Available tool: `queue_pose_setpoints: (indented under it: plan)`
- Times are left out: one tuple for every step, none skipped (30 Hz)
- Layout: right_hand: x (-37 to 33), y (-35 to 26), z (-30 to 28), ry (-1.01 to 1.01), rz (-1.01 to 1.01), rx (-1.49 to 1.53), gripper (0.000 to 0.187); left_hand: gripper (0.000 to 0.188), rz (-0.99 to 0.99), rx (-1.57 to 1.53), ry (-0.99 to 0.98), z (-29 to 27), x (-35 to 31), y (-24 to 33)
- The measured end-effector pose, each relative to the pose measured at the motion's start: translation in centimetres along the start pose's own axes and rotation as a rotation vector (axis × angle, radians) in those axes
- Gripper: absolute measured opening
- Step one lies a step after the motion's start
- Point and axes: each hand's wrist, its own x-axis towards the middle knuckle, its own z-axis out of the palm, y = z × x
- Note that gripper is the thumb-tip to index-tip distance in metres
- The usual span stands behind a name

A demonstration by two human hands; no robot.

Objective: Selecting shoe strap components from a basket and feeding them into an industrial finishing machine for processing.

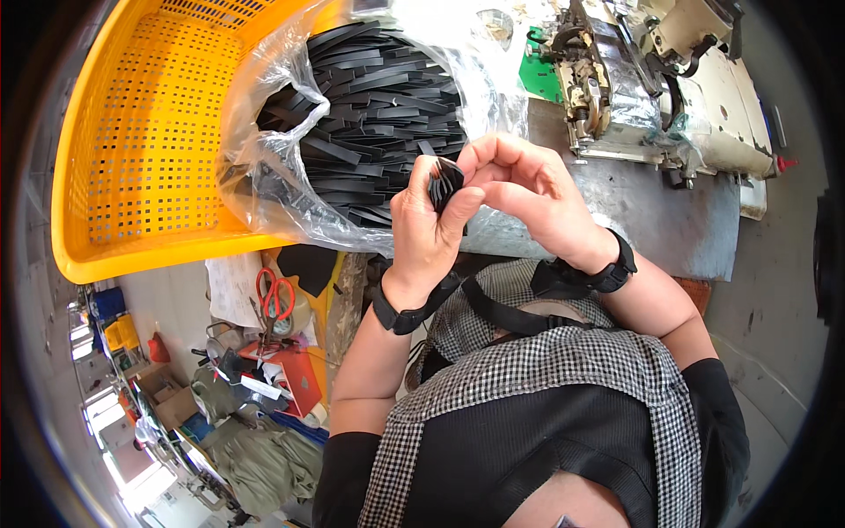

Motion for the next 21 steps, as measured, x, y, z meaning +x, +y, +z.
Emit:
queue_pose_setpoints:
  plan:
    - [0.0,-0.1,-0.1,-0.006,0.003,0.001,0.023,0.041,0.005,0.002,-0.028,-0.2,0.0,-0.1]
    - [0.0,-0.3,-0.2,-0.032,0.030,-0.023,0.025,0.037,-0.061,-0.015,-0.050,-0.6,-0.1,0.3]
    - [0.1,-0.3,-0.2,-0.058,0.058,-0.047,0.026,0.037,-0.063,-0.013,-0.044,-0.8,-0.2,0.6]
    - [0.2,-0.3,-0.3,-0.062,0.059,-0.048,0.026,0.035,-0.135,-0.064,-0.039,-1.0,-0.3,0.8]
    - [0.3,-0.3,-0.3,-0.088,0.077,-0.036,0.027,0.033,-0.207,-0.116,-0.033,-1.2,-0.3,1.1]
    - [0.4,-0.2,-0.3,-0.113,0.094,-0.025,0.028,0.029,-0.212,-0.109,-0.009,-1.4,-0.4,1.6]
    - [0.3,-0.1,-0.1,-0.117,0.093,-0.025,0.028,0.029,-0.210,-0.107,-0.006,-1.6,-0.7,1.7]
    - [0.2,-0.1,0.3,-0.122,0.068,-0.005,0.028,0.028,-0.188,-0.112,0.022,-1.9,-0.9,1.7]
    - [0.2,0.0,0.6,-0.127,0.044,0.015,0.028,0.028,-0.165,-0.117,0.051,-2.0,-1.1,1.7]
    - [0.3,-0.1,0.7,-0.136,0.064,0.000,0.030,0.026,-0.198,-0.121,0.061,-2.2,-1.3,1.8]
    - [0.5,0.1,0.7,-0.140,0.069,0.001,0.030,0.026,-0.201,-0.120,0.067,-2.3,-1.4,1.7]
    - [0.6,0.3,0.6,-0.116,0.033,-0.118,0.034,0.026,-0.196,-0.179,0.073,-2.6,-1.5,1.7]
    - [0.7,0.6,0.7,-0.093,-0.005,-0.236,0.038,0.026,-0.189,-0.235,0.081,-2.9,-1.5,1.8]
    - [0.9,0.8,0.9,-0.101,-0.002,-0.234,0.038,0.026,-0.183,-0.291,0.066,-3.2,-1.4,2.4]
    - [1.1,1.2,1.2,-0.118,-0.112,-0.405,0.045,0.027,-0.136,-0.344,0.072,-3.3,-1.3,2.4]
    - [1.2,1.5,1.6,-0.129,-0.223,-0.576,0.053,0.027,-0.086,-0.402,0.036,-3.5,-1.3,2.0]
    - [1.5,2.0,1.8,-0.213,-0.233,-0.607,0.065,0.028,-0.036,-0.460,-0.001,-3.8,-1.1,1.6]
    - [1.5,2.3,2.1,-0.258,-0.206,-0.627,0.063,0.031,0.020,-0.469,-0.014,-4.3,-1.0,1.8]
    - [1.4,2.5,2.4,-0.303,-0.178,-0.647,0.061,0.032,0.036,-0.538,0.009,-4.6,-0.9,1.9]
    - [1.4,2.6,2.5,-0.338,-0.125,-0.664,0.054,0.033,0.072,-0.571,0.047,-4.6,-0.6,2.0]
    - [1.4,2.6,2.8,-0.342,-0.124,-0.663,0.054,0.034,0.108,-0.604,0.084,-4.7,-0.4,2.3]
